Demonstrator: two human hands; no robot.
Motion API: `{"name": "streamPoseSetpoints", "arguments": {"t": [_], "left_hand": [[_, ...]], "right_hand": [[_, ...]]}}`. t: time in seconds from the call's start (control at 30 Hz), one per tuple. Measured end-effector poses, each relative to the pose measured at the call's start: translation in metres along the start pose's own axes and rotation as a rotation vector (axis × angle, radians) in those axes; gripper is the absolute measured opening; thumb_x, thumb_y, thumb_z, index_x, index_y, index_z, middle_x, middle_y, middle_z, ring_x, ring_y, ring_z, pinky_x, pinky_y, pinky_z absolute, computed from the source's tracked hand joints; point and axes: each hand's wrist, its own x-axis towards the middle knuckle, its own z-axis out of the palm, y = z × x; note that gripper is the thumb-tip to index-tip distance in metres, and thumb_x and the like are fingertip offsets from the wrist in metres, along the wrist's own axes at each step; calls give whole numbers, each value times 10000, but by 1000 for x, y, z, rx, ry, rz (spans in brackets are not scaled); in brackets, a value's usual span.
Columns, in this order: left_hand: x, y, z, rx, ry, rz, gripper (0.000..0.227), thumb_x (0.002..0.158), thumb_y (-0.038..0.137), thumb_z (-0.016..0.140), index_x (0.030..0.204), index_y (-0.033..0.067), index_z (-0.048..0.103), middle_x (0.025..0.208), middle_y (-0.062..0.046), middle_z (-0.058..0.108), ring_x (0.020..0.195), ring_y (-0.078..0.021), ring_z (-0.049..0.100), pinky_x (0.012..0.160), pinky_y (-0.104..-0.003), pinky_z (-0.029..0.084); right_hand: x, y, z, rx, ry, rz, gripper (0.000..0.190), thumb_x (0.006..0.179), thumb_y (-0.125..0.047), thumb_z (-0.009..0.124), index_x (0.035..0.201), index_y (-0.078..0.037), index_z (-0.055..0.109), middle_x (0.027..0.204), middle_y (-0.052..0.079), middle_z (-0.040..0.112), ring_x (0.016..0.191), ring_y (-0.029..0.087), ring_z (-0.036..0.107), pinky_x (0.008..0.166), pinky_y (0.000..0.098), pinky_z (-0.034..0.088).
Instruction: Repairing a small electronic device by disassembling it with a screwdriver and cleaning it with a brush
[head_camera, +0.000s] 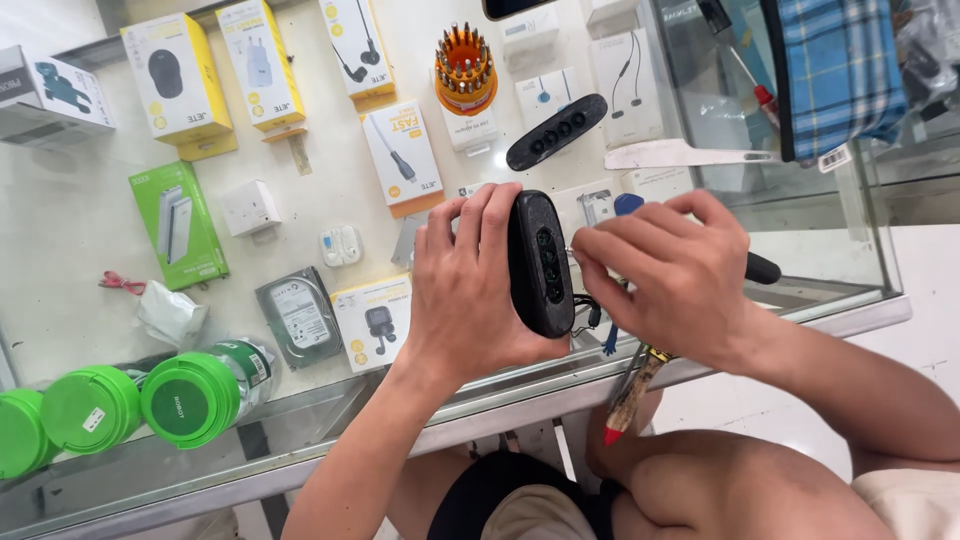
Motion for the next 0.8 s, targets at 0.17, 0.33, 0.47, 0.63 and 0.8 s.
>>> {"name": "streamPoseSetpoints", "arguments": {"t": [0.17,0.33,0.47,0.63,0.8], "left_hand": [[-3,-3,7,102,-15,48,1464,281,771,936,1465,61,450,1414,-83,572,1176,-338,525,952,-486,463],[-3,1,7,67,90,93,1334,341,661,909,1411,3,461,1353,-123,580,1130,-358,540,928,-472,497],[-2,1,10,20,142,69,1171,439,611,841,1319,-56,452,1209,-153,583,1018,-353,539,919,-449,494],[-1,-7,10,-25,120,123,1254,416,575,838,1455,8,421,1316,-192,568,1085,-395,509,985,-486,475],[1,-11,5,-38,48,144,1272,359,587,881,1457,118,443,1299,-151,549,1102,-375,483,824,-523,540]], "right_hand": [[-11,2,1,84,-50,130,62,963,-125,743,934,-174,768,817,-45,710,747,137,649,721,337,405],[-1,-9,-9,-147,25,-103,89,1035,-131,684,949,-136,705,888,-22,721,752,196,641,758,363,418],[3,-8,-2,-242,-43,-202,167,972,46,545,968,-104,616,869,25,617,703,245,555,610,355,411],[1,1,10,-109,-78,-22,119,970,-117,607,979,-195,697,783,-54,631,652,203,589,524,356,398],[4,1,4,467,-349,494,148,954,-221,686,926,-129,798,801,-13,777,606,139,565,584,310,427]]}}
